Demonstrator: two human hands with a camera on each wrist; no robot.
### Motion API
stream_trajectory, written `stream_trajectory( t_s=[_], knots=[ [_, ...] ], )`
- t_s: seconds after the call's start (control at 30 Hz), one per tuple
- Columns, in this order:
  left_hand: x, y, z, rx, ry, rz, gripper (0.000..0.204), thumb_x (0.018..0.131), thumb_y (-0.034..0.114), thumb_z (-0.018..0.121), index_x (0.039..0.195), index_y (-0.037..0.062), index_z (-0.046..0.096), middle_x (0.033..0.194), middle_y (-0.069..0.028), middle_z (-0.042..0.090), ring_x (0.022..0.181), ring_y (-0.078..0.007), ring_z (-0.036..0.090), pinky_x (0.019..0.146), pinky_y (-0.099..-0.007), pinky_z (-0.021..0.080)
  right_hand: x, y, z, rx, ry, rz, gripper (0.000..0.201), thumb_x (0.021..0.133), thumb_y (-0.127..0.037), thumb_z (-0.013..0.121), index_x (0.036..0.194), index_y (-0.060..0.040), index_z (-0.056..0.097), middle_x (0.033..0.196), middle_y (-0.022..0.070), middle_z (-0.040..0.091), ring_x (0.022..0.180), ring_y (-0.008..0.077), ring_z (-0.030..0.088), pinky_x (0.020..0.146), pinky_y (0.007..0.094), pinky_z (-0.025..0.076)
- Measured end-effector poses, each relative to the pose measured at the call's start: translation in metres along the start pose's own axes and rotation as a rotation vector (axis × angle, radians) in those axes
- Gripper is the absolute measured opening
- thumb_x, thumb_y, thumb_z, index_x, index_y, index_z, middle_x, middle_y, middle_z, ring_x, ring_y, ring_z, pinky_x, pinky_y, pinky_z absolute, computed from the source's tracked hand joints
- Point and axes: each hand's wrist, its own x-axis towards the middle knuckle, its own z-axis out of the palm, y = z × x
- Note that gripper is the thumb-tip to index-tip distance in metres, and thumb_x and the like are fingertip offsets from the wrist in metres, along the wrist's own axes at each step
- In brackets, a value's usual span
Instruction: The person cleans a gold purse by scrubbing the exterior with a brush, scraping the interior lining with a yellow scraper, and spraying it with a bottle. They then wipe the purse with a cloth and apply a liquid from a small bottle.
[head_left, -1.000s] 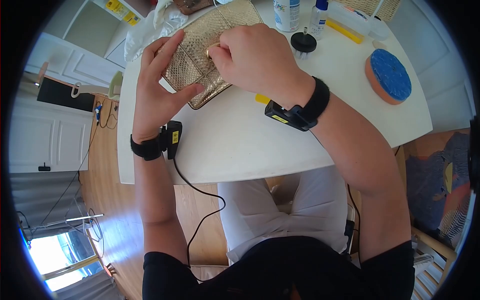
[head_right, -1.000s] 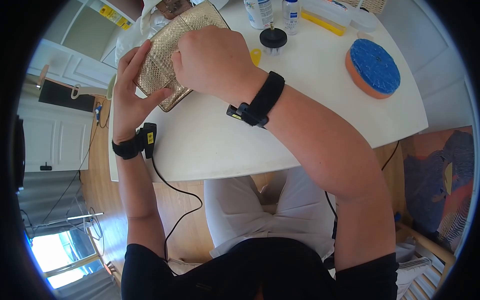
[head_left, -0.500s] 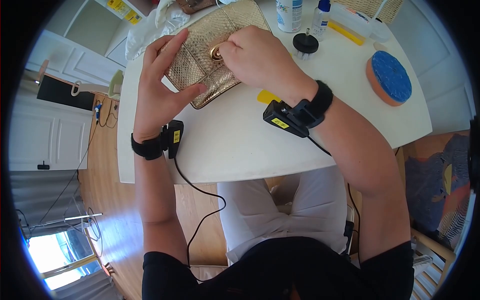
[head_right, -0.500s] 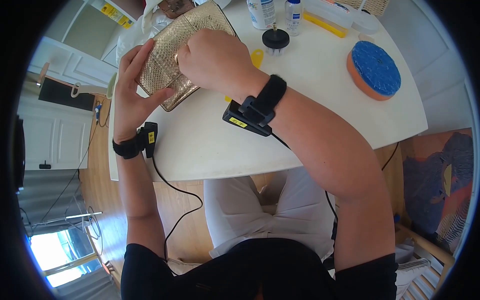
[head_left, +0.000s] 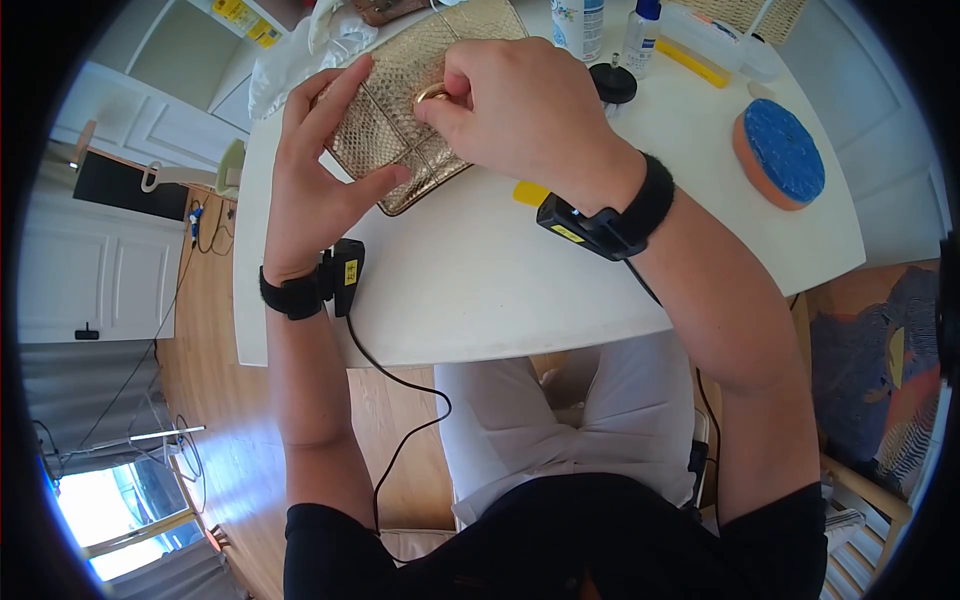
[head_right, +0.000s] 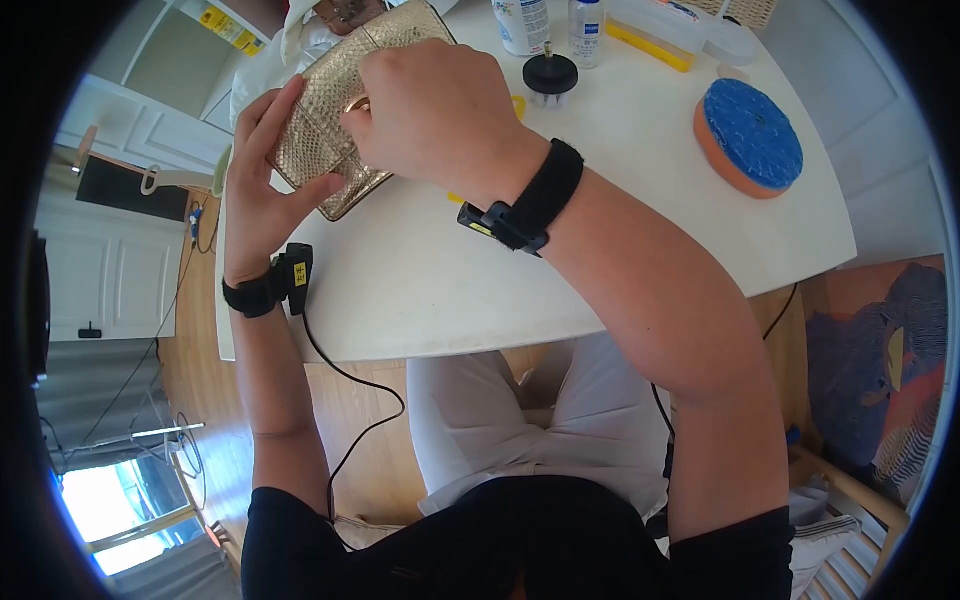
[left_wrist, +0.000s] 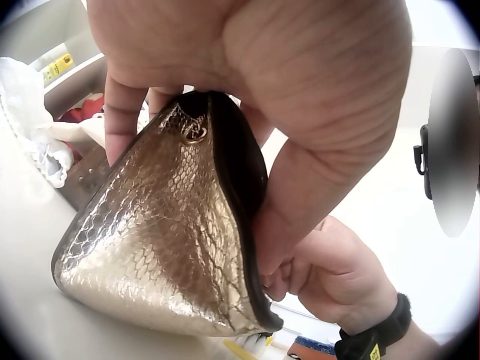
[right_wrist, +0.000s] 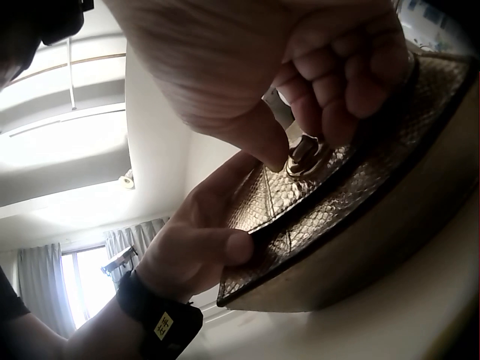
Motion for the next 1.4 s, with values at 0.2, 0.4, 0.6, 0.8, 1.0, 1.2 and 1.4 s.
stream_trajectory(
  t_s=[0.2, 0.4, 0.6, 0.8, 1.0, 1.2, 1.4],
  knots=[
    [0.0, 0.001, 0.0, -0.005, 0.003, 0.005, 0.091, 0.059, 0.002, 0.087, 0.145, 0.0156, 0.058, 0.135, -0.0093, 0.051, 0.12, -0.0227, 0.058, 0.099, -0.0341, 0.05, 0.001, 0.008, 0.009, 0.026, 0.061, -0.097, 0.018, 0.076, -0.023, 0.073, 0.078, -0.0048, 0.072, 0.071, 0.0154, 0.069, 0.072, 0.0333, 0.071, 0.063, 0.0448, 0.058],
    [0.001, 0.001, 0.001, -0.017, 0.003, 0.009, 0.091, 0.06, 0.001, 0.088, 0.145, 0.0148, 0.058, 0.136, -0.0101, 0.051, 0.12, -0.0232, 0.058, 0.101, -0.0346, 0.05, 0.0, 0.009, 0.01, 0.026, 0.085, -0.148, 0.015, 0.076, -0.021, 0.073, 0.078, -0.0056, 0.071, 0.071, 0.0141, 0.069, 0.073, 0.0327, 0.071, 0.062, 0.0453, 0.057],
    [0.0, 0.001, 0.001, -0.022, 0.003, 0.006, 0.091, 0.06, 0.002, 0.088, 0.145, 0.015, 0.057, 0.136, -0.0097, 0.051, 0.121, -0.0229, 0.058, 0.101, -0.0347, 0.05, 0.0, 0.009, 0.008, 0.001, 0.056, -0.148, 0.015, 0.079, -0.021, 0.073, 0.079, -0.0062, 0.071, 0.071, 0.0136, 0.07, 0.074, 0.0319, 0.071, 0.063, 0.0451, 0.057],
    [0.0, -0.001, 0.002, -0.004, 0.008, 0.006, 0.092, 0.059, 0.003, 0.089, 0.145, 0.016, 0.057, 0.135, -0.0087, 0.052, 0.119, -0.0219, 0.058, 0.098, -0.0335, 0.05, -0.001, 0.006, 0.01, -0.032, 0.066, -0.122, 0.019, 0.086, -0.024, 0.074, 0.077, -0.0081, 0.069, 0.068, 0.0111, 0.067, 0.067, 0.0319, 0.068, 0.061, 0.0427, 0.053],
    [0.0, -0.003, 0.0, 0.018, 0.007, 0.001, 0.093, 0.059, 0.004, 0.089, 0.145, 0.0166, 0.058, 0.135, -0.0081, 0.052, 0.115, -0.0203, 0.058, 0.093, -0.0315, 0.049, 0.0, 0.006, 0.012, -0.011, 0.048, -0.064, 0.025, 0.086, -0.028, 0.072, 0.072, -0.0083, 0.07, 0.064, 0.0122, 0.066, 0.063, 0.033, 0.067, 0.059, 0.0431, 0.053],
    [0.0, -0.001, 0.0, 0.013, 0.007, 0.005, 0.092, 0.059, 0.004, 0.089, 0.145, 0.0163, 0.058, 0.135, -0.0084, 0.052, 0.115, -0.0205, 0.058, 0.094, -0.0319, 0.049, -0.001, 0.005, 0.013, 0.0, 0.065, -0.033, 0.031, 0.087, -0.03, 0.071, 0.067, -0.0062, 0.07, 0.062, 0.0149, 0.065, 0.06, 0.0343, 0.066, 0.057, 0.0444, 0.052],
    [0.0, 0.003, 0.001, 0.0, 0.004, 0.001, 0.09, 0.06, 0.002, 0.087, 0.144, 0.0154, 0.059, 0.136, -0.0096, 0.051, 0.119, -0.0221, 0.058, 0.098, -0.0334, 0.05, -0.001, 0.004, 0.017, 0.061, 0.058, -0.013, 0.035, 0.09, -0.028, 0.064, 0.068, -0.0005, 0.068, 0.064, 0.0193, 0.064, 0.061, 0.0386, 0.064, 0.059, 0.0468, 0.052]
  ],
)
